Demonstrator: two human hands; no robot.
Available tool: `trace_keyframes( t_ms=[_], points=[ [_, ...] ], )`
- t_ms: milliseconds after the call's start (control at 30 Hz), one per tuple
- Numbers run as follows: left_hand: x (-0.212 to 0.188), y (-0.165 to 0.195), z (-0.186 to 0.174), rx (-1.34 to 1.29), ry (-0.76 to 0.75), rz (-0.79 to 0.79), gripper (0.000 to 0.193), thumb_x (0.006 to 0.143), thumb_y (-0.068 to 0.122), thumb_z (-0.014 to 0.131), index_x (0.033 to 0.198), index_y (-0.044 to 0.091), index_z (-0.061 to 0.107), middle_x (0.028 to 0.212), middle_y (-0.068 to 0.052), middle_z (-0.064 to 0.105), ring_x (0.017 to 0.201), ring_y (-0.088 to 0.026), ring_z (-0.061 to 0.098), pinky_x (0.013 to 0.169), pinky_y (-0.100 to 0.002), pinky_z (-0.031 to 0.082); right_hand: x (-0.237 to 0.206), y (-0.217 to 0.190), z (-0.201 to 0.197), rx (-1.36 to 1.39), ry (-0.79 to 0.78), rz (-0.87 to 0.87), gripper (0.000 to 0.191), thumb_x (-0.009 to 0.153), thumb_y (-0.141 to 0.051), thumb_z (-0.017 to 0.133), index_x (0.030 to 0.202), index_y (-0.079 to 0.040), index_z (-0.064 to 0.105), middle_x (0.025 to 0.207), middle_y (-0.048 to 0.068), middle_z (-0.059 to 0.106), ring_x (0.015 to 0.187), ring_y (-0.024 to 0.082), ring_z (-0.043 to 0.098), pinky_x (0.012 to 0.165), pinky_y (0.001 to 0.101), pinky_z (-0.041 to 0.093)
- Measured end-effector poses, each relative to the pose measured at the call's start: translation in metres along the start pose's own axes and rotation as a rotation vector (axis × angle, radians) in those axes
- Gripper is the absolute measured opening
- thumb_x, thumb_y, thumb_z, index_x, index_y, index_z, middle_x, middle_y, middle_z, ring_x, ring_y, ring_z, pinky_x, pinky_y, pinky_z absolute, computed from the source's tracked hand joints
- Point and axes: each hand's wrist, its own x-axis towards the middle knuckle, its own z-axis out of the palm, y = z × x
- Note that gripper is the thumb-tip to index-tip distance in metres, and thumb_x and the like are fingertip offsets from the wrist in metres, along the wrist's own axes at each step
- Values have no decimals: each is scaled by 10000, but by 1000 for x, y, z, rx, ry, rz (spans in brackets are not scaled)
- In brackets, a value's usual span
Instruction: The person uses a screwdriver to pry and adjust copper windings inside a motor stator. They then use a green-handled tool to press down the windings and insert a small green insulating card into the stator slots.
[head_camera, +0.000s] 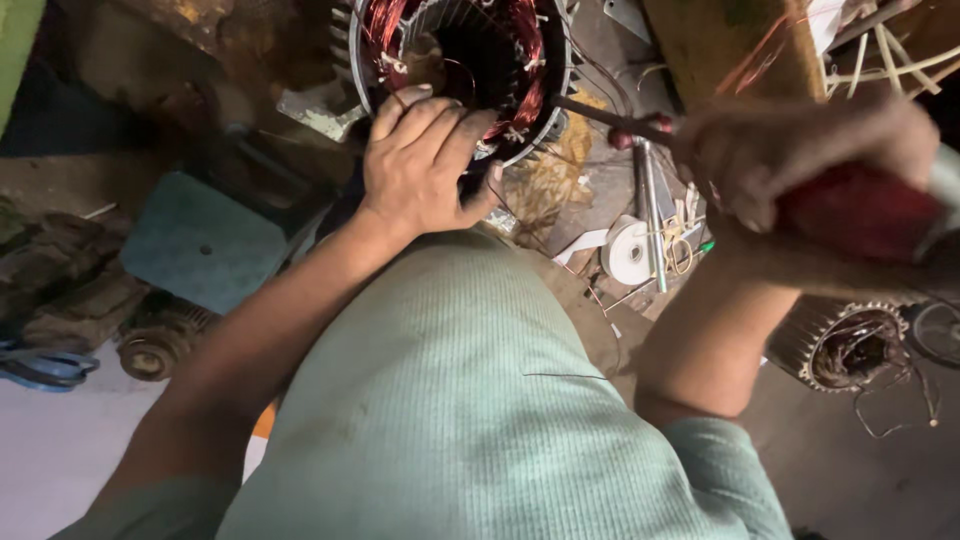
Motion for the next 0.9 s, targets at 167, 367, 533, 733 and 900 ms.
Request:
trace_keyframes(
  t_ms=[167, 367, 533, 733, 900],
  points=[
    [1, -1, 1, 8, -7, 13, 380, 944, 352, 673, 1173, 51, 704, 1022, -101, 677, 1054, -259, 632, 1072, -447, 443, 42, 1, 14, 58, -171, 110, 889, 899, -879, 310, 865, -23, 547, 592, 35, 459, 384, 111, 408, 459, 380, 450],
    [2, 1, -2, 5, -17, 1, 400, 939, 362, 671, 1183, 48, 703, 1027, -103, 676, 1058, -270, 630, 1050, -442, 443, 5, 17, -1, 285, -204, -114, 743, 909, -848, 350, 785, -143, 548, 542, -61, 475, 421, 137, 473, 535, 428, 469],
    [3, -1, -3, -3, -3, 9, 388, 955, 364, 688, 1184, 51, 701, 1038, -108, 679, 1059, -270, 627, 1059, -440, 447, -34, 29, -16, 300, 10, -90, 736, 885, -879, 332, 809, -179, 550, 532, -22, 428, 436, 145, 381, 493, 397, 435],
    [0, -2, 0, 5, -11, 7, 412, 945, 371, 678, 1188, 38, 700, 1040, -115, 678, 1065, -267, 630, 1066, -443, 444, -7, 7, 6, 158, 156, 73, 835, 783, -913, 334, 876, -93, 461, 516, -57, 382, 370, 76, 377, 392, 339, 408],
    [-2, -3, 1, -2, -22, 13, 434, 928, 381, 680, 1186, 33, 706, 1030, -116, 680, 1059, -266, 635, 1067, -449, 442, -6, -3, 11, 166, 140, 149, 852, 817, -910, 311, 930, -94, 526, 525, -25, 384, 402, 110, 386, 443, 384, 402]
  ],
)
